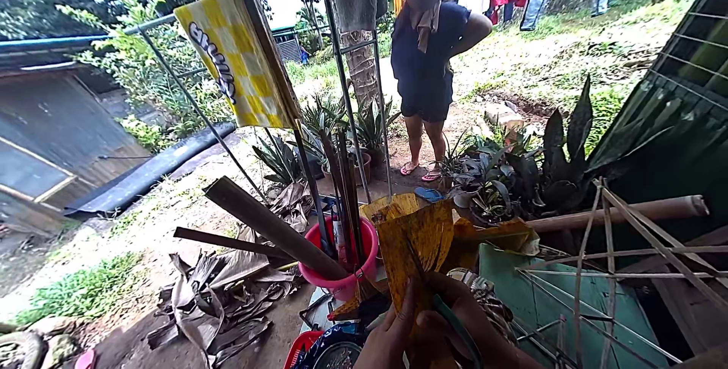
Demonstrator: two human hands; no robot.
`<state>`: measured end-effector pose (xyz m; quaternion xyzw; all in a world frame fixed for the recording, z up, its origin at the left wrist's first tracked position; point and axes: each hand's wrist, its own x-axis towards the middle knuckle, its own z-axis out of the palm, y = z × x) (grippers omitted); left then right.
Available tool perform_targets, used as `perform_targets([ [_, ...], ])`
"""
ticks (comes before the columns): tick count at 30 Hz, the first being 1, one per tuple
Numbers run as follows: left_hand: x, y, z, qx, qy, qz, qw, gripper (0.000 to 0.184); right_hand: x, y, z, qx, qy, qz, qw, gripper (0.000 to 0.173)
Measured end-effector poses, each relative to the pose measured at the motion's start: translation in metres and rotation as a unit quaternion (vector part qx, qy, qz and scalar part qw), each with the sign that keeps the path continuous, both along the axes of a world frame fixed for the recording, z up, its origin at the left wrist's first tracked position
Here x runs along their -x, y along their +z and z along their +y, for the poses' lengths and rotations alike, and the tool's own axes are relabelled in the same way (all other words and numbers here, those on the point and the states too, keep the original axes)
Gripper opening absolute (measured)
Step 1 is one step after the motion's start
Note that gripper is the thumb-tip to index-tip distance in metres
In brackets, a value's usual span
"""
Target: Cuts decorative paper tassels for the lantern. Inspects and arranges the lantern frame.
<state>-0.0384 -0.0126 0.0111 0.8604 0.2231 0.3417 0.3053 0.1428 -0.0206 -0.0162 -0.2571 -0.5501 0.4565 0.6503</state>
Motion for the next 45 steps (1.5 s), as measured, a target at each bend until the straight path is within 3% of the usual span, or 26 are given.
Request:
perform_targets([
  [7,-0.012,0.0,0.001,-0.004,-0.019,0.012,1.0,0.086,-0.014,0.009,-0.001,0.011,0.006,0.007,1.0,0.036],
  [12,-0.009,0.005,0.021,-0.064,0.041,-0.041,0.996,0.091,-0.029,0.009,0.002,0.046,0.075,-0.056,0.995,0.044],
  [17,0.009,0.028,0.044,-0.084,0.102,-0.065,0.989,0.098,-0.041,-0.013,0.009,0.053,0.159,-0.099,0.981,0.045],
  [20,0.019,0.034,0.055,-0.06,0.113,-0.094,0.987,0.102,-0.046,-0.04,0.018,0.075,0.21,-0.055,0.973,0.045],
  [22,0.022,0.033,0.059,-0.047,0.127,-0.115,0.984,0.106,-0.042,-0.057,0.02,0.093,0.187,0.013,0.978,0.048],
  [26,0.019,0.019,0.061,-0.004,0.143,-0.151,0.978,0.109,-0.021,-0.068,0.017,0.11,0.054,0.142,0.982,0.049],
  [31,0.014,0.002,0.058,0.006,0.154,-0.15,0.977,0.106,-0.01,-0.046,0.013,0.089,-0.005,0.123,0.988,0.04],
  [38,0.02,0.01,0.062,0.008,0.145,-0.155,0.977,0.109,-0.016,-0.037,0.009,0.084,0.008,0.057,0.995,0.038],
  [41,0.019,0.01,0.06,0.018,0.14,-0.157,0.977,0.11,-0.014,-0.036,0.008,0.1,0.004,0.051,0.994,0.045],
  [45,0.016,0.003,0.059,0.021,0.154,-0.162,0.974,0.11,-0.009,-0.036,0.003,0.088,0.029,0.077,0.993,0.039],
])
